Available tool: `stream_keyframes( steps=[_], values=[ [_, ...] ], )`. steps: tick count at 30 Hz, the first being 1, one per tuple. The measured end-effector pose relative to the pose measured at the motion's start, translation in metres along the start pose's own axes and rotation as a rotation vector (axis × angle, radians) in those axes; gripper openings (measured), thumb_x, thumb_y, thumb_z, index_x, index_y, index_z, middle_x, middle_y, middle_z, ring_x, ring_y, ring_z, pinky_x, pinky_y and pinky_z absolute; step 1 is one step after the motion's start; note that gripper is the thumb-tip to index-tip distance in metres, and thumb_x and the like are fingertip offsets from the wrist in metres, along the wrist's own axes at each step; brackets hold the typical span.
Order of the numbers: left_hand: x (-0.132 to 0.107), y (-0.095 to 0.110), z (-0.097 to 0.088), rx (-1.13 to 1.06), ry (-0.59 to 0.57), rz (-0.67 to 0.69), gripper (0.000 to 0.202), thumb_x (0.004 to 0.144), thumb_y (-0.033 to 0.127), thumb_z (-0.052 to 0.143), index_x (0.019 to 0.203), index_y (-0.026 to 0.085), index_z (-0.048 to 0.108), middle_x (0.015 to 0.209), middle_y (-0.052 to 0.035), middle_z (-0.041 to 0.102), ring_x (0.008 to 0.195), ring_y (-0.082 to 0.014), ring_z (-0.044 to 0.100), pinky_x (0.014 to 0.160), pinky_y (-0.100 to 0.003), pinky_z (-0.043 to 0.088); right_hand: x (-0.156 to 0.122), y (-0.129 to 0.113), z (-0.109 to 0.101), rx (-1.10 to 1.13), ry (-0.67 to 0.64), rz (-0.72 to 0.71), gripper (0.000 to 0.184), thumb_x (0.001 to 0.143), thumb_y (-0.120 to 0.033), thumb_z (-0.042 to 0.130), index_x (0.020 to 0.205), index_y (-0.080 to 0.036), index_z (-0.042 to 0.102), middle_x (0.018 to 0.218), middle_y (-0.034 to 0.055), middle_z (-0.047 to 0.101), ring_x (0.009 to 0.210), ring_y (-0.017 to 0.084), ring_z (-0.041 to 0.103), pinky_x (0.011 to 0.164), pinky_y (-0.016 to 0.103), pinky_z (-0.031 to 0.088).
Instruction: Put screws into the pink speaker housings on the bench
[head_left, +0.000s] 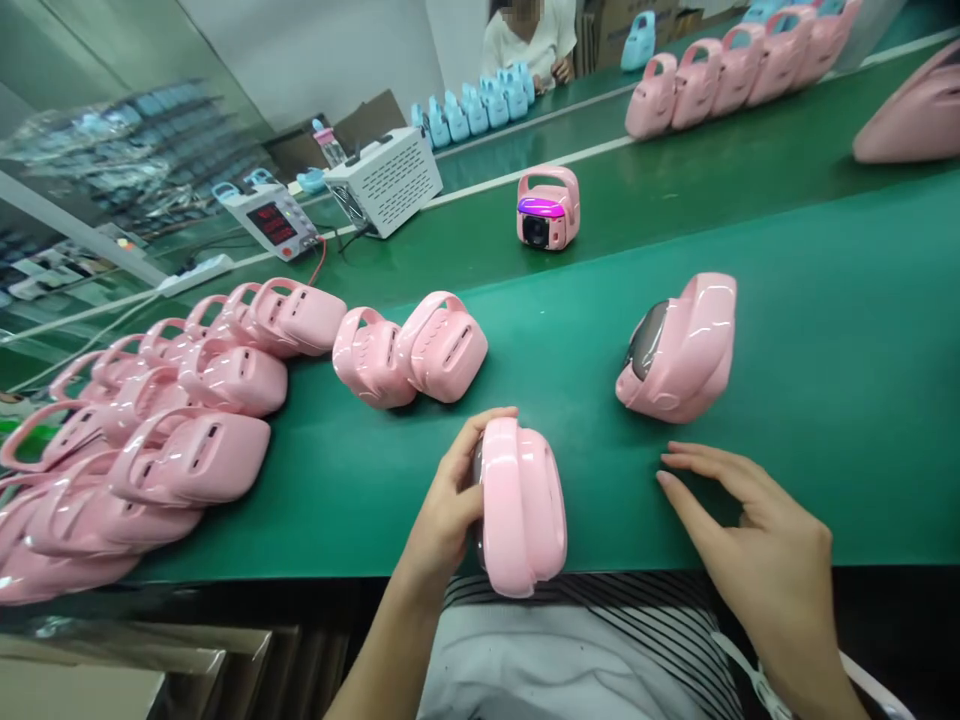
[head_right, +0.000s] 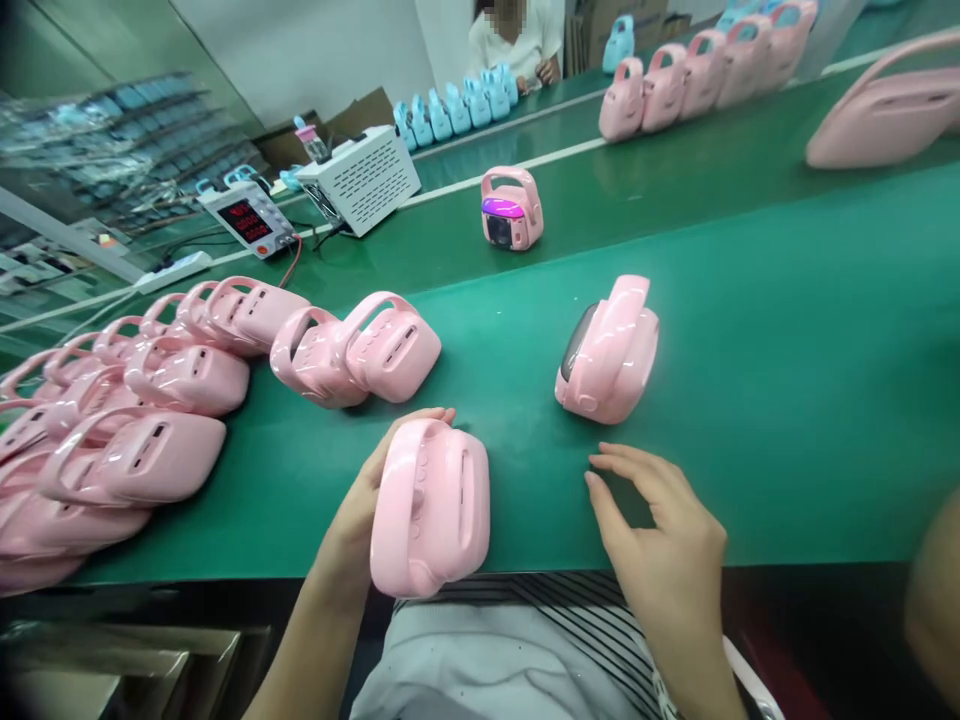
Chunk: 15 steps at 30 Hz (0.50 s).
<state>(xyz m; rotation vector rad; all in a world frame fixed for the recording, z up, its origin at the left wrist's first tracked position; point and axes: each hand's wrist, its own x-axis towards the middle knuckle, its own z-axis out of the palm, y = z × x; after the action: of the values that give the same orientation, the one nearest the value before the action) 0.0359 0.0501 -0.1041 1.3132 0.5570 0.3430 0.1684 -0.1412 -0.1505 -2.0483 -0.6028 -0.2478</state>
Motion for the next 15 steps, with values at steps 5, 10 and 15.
stream_keyframes(
  steps=[5, 10, 15],
  values=[
    [-0.001, 0.006, 0.009, -0.116, 0.044, -0.016, 0.047, 0.062, 0.017, 0.063, 0.108, 0.027, 0.067, 0.096, 0.0001, 0.065, 0.077, -0.0154, 0.054, 0.061, -0.020, 0.042, -0.005, -0.012, -0.003, 0.104, 0.070, 0.024, 0.015, 0.082, -0.026, 0.068, 0.096, -0.021, 0.070, 0.108, 0.0088, 0.069, 0.101, 0.028, 0.064, 0.092, 0.047, 0.049],
    [0.002, 0.001, 0.009, -0.145, -0.062, 0.057, 0.048, 0.058, 0.026, 0.069, 0.106, 0.024, 0.068, 0.102, -0.0030, 0.064, 0.092, -0.0223, 0.055, 0.076, -0.026, 0.045, -0.009, -0.046, 0.007, 0.573, -0.180, -0.052, 0.028, 0.082, -0.012, 0.066, 0.107, -0.025, 0.069, 0.118, 0.0071, 0.068, 0.119, 0.028, 0.058, 0.101, 0.046, 0.048],
    [0.008, 0.003, 0.008, -0.189, -0.101, 0.022, 0.049, 0.054, 0.034, 0.075, 0.100, 0.020, 0.066, 0.106, -0.0045, 0.061, 0.100, -0.0261, 0.053, 0.088, -0.032, 0.043, -0.008, -0.058, 0.037, 1.033, -0.631, 0.248, 0.054, 0.080, -0.025, 0.073, 0.131, -0.029, 0.056, 0.143, 0.0063, 0.052, 0.135, 0.028, 0.044, 0.115, 0.048, 0.033]
  ],
)
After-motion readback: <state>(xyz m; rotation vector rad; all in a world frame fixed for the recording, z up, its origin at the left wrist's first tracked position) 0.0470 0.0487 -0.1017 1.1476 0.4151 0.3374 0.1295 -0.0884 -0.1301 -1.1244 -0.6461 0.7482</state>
